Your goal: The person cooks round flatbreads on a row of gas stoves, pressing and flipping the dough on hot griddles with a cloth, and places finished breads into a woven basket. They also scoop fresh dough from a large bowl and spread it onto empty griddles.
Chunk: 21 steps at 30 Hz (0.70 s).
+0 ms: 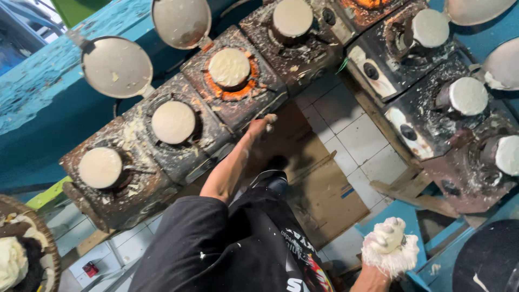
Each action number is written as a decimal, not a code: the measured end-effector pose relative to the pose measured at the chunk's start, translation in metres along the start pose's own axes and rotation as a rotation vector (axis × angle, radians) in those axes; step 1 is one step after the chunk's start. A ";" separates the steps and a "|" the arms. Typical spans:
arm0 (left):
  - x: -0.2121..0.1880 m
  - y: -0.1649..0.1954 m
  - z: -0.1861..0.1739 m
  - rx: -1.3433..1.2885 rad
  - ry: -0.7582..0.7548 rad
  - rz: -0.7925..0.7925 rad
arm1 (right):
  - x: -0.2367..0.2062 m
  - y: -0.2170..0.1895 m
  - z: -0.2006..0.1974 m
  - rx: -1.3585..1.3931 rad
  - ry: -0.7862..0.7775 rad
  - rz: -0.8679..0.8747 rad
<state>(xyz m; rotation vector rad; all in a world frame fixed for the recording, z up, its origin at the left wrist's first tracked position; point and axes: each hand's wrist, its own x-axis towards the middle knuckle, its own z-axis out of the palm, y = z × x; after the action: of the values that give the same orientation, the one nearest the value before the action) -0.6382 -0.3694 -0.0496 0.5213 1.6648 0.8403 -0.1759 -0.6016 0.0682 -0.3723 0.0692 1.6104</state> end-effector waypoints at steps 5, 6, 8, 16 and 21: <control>0.008 0.006 0.011 -0.389 -0.188 -0.101 | 0.080 -0.039 0.018 0.012 -0.020 0.026; 0.008 0.008 0.012 -0.348 -0.177 -0.132 | 0.095 -0.045 0.025 -0.012 -0.018 0.005; 0.009 0.007 0.016 -0.337 -0.150 -0.201 | 0.117 -0.058 0.039 -0.095 0.018 -0.015; 0.024 0.000 0.039 -0.552 -0.095 -0.192 | 0.142 -0.108 0.068 -0.182 -0.020 -0.048; 0.022 0.006 0.049 -0.560 -0.043 -0.157 | 0.149 -0.140 0.060 -0.299 0.072 -0.057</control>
<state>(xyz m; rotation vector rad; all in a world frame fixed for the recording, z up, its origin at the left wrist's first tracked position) -0.5973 -0.3373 -0.0645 0.0197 1.3310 1.1130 -0.0546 -0.4311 0.1087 -0.6572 -0.1286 1.5529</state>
